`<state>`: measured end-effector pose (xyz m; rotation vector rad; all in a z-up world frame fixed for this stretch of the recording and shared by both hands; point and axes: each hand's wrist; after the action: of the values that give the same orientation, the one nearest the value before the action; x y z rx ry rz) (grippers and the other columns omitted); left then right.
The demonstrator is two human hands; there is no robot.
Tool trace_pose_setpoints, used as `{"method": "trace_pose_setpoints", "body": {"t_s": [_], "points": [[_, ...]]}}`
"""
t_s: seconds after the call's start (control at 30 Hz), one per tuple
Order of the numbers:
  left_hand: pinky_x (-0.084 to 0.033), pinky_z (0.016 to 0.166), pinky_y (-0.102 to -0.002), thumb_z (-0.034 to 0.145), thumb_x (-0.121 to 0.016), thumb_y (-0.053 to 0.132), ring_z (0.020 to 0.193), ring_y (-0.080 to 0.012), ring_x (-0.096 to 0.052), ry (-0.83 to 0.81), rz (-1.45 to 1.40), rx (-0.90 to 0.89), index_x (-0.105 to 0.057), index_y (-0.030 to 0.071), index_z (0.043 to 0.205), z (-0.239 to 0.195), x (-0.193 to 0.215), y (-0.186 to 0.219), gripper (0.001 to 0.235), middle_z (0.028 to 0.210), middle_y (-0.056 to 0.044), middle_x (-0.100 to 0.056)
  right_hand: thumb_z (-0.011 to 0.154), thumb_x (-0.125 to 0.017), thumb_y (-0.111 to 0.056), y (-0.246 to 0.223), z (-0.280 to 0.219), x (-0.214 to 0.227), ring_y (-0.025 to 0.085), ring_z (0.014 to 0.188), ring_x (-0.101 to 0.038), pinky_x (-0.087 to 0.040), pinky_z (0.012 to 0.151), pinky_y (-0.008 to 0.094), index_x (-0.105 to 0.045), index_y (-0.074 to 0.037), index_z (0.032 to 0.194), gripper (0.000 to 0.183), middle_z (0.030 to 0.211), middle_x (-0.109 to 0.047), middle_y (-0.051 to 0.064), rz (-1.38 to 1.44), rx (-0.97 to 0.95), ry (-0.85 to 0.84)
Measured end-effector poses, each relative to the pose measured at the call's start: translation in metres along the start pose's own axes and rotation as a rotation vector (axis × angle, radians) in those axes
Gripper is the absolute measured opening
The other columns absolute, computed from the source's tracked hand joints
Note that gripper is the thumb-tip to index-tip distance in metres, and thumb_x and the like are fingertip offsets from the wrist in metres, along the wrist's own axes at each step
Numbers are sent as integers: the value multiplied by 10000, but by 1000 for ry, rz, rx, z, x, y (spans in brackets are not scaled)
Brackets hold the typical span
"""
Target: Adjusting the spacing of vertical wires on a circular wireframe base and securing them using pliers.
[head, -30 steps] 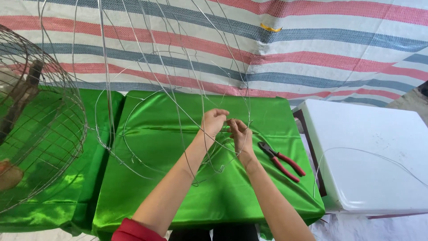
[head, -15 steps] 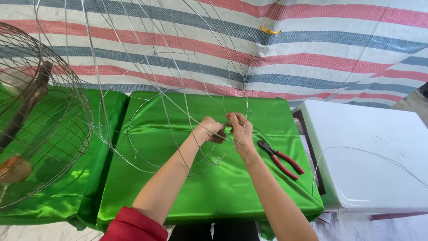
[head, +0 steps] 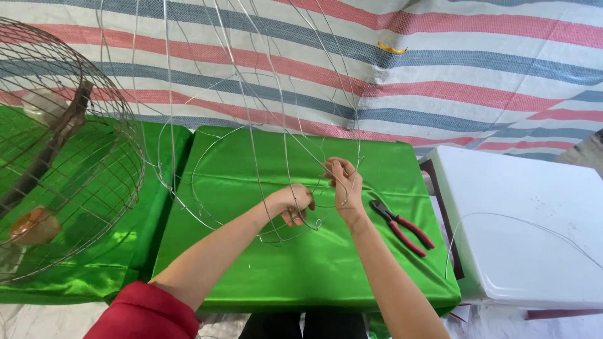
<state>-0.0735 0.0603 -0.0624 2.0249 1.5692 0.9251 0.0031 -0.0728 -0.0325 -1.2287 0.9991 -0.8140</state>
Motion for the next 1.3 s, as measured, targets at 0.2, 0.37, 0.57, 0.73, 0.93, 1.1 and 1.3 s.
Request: {"method": "trace_pose_setpoints", "body": {"t_s": [0.2,0.37,0.57,0.73,0.93,1.1,1.3], "points": [[-657,493,-446,1026,-402,244,548,-290,-726,127,-61,-53,-693,67,1157,8,-4,7,365,780,-265,-725,1051,-606,-206,7,-9,12,285,1069,-708,-600,904,351,-621,-30,1317,320,1195,-686,212,184,-78,84],[-662,478,-460,1009,-511,207,494,-292,-731,208,-114,-42,-729,44,1023,18,-17,6,273,699,-193,-746,1050,-601,-202,9,-3,12,394,1282,-606,-523,1083,430,-494,11,1441,458,1355,-574,322,458,-313,97],[-669,526,-498,1030,-500,156,581,-329,-747,227,-123,-58,-525,-61,1312,-9,-18,13,357,791,-225,-744,1015,-663,-190,28,2,18,376,1266,-624,-535,1075,447,-442,-7,1472,540,1331,-591,317,555,-382,174],[-665,517,-430,1051,-410,193,643,-339,-757,204,-107,-92,-573,15,1270,24,-22,-2,326,887,-239,-732,997,-688,-156,39,7,25,342,1190,-678,-578,1025,447,-500,-7,1401,470,1233,-658,264,561,-386,187],[-680,536,-395,1041,-423,253,644,-330,-763,230,-116,-115,-607,30,1274,12,-21,7,371,994,-252,-691,977,-708,-133,35,5,25,309,1141,-703,-586,1016,442,-546,-9,1314,394,1171,-695,212,550,-366,191],[-678,532,-444,1001,-575,183,737,-384,-754,351,-115,-182,-715,35,1143,6,-17,7,248,1007,-197,-689,956,-739,-162,25,1,16,300,1152,-696,-581,1017,477,-609,-73,1198,288,1169,-700,167,521,-337,174],[-658,444,-417,965,-642,113,613,-363,-743,397,-288,-205,-725,-32,1084,21,-12,0,205,999,-228,-654,971,-687,-81,46,8,17,383,1294,-600,-494,1107,513,-572,-46,1293,343,1273,-622,240,535,-307,174]]}}
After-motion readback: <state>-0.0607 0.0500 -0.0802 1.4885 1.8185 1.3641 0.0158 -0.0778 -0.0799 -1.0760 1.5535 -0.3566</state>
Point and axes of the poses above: each hand's wrist, its own z-axis towards the middle knuckle, its own x-axis out of the back of the hand, y = z × x
